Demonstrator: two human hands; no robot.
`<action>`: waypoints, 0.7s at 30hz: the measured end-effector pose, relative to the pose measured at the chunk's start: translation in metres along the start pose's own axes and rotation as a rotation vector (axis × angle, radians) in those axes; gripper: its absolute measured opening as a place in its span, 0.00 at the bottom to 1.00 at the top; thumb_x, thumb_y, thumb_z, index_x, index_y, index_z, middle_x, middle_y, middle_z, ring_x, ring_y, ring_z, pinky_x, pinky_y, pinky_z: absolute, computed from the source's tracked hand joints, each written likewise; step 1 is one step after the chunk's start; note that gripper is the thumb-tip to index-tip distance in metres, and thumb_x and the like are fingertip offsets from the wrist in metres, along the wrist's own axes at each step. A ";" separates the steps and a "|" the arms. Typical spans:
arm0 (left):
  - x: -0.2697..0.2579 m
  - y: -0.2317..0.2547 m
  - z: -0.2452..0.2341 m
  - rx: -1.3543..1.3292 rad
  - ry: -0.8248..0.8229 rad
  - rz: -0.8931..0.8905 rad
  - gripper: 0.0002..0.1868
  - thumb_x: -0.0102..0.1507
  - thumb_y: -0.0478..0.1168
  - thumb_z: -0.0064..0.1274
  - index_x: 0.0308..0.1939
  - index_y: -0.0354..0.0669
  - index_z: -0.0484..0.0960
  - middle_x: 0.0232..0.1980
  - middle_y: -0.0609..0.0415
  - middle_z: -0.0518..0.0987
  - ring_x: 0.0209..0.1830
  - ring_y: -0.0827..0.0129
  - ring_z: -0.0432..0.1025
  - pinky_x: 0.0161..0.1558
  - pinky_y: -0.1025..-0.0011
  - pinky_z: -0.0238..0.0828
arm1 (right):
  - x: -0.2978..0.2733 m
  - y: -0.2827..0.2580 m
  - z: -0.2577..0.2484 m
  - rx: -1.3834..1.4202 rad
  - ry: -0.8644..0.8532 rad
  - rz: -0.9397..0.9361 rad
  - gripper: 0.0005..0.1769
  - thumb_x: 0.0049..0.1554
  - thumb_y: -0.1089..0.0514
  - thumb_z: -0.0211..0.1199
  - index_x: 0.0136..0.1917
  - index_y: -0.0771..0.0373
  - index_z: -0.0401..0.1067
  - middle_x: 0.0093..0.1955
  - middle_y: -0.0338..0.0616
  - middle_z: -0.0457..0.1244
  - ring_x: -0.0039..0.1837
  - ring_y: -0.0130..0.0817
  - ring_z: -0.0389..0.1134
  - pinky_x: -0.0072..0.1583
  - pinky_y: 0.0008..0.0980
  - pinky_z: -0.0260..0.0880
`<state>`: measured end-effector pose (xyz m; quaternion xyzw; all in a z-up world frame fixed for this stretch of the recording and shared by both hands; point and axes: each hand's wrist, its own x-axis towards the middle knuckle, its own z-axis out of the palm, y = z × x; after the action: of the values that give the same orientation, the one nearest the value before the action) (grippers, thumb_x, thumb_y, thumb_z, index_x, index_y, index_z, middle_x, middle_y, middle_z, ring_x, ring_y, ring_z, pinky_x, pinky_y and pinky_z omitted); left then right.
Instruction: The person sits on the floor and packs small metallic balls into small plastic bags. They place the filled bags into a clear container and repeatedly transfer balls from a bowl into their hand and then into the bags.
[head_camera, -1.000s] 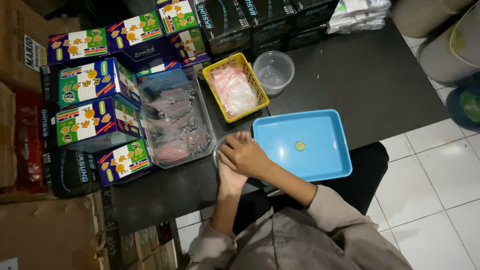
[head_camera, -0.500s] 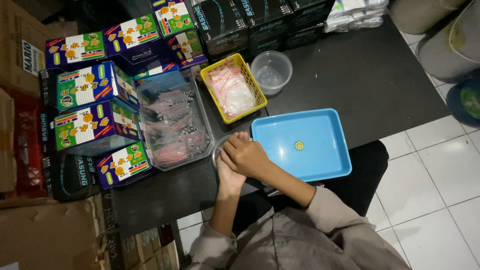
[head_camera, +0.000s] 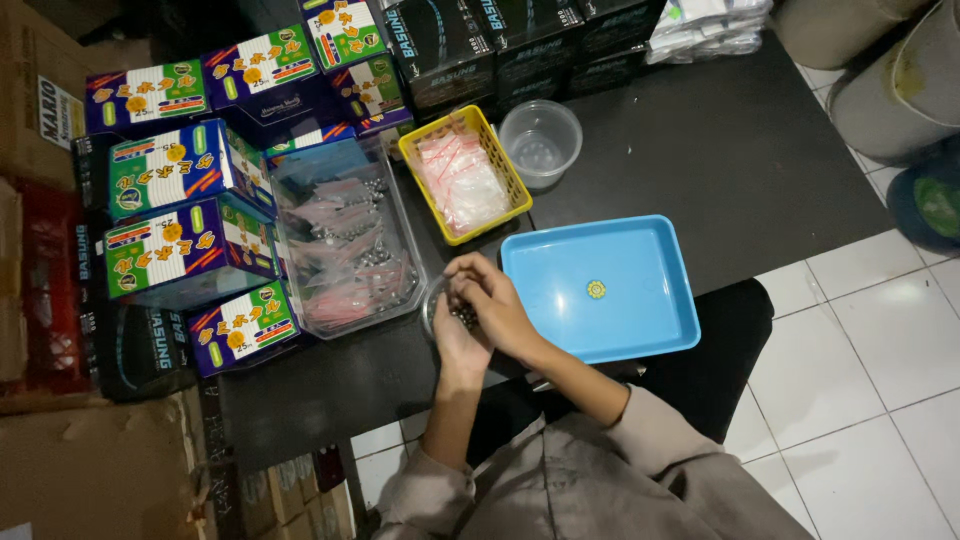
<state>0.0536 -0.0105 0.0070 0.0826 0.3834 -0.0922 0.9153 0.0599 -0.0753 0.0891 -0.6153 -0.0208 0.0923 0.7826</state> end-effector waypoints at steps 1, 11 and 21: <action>0.004 0.000 -0.003 -0.002 0.000 0.002 0.21 0.62 0.56 0.42 0.47 0.44 0.73 0.46 0.51 0.74 0.46 0.63 0.69 0.48 0.66 0.70 | 0.000 0.000 -0.001 0.000 -0.003 0.001 0.13 0.49 0.67 0.47 0.47 0.64 0.67 0.34 0.43 0.61 0.39 0.30 0.63 0.46 0.29 0.65; -0.041 0.010 0.024 -0.022 -0.266 0.121 0.22 0.65 0.43 0.32 0.61 0.39 0.65 0.64 0.49 0.65 0.61 0.64 0.61 0.60 0.69 0.60 | -0.028 -0.063 -0.013 -0.526 -0.113 -0.445 0.15 0.46 0.70 0.53 0.48 0.63 0.70 0.48 0.50 0.63 0.53 0.48 0.64 0.54 0.41 0.64; -0.055 -0.006 0.037 -0.017 -0.428 0.098 0.24 0.64 0.43 0.31 0.62 0.35 0.61 0.69 0.46 0.55 0.69 0.59 0.50 0.69 0.64 0.46 | -0.045 -0.026 -0.011 -1.297 -0.097 -0.528 0.11 0.49 0.62 0.56 0.48 0.62 0.68 0.45 0.46 0.60 0.48 0.40 0.65 0.45 0.29 0.69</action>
<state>0.0393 -0.0188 0.0713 0.0719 0.1767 -0.0597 0.9798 0.0205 -0.0998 0.1150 -0.9277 -0.2552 -0.1043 0.2519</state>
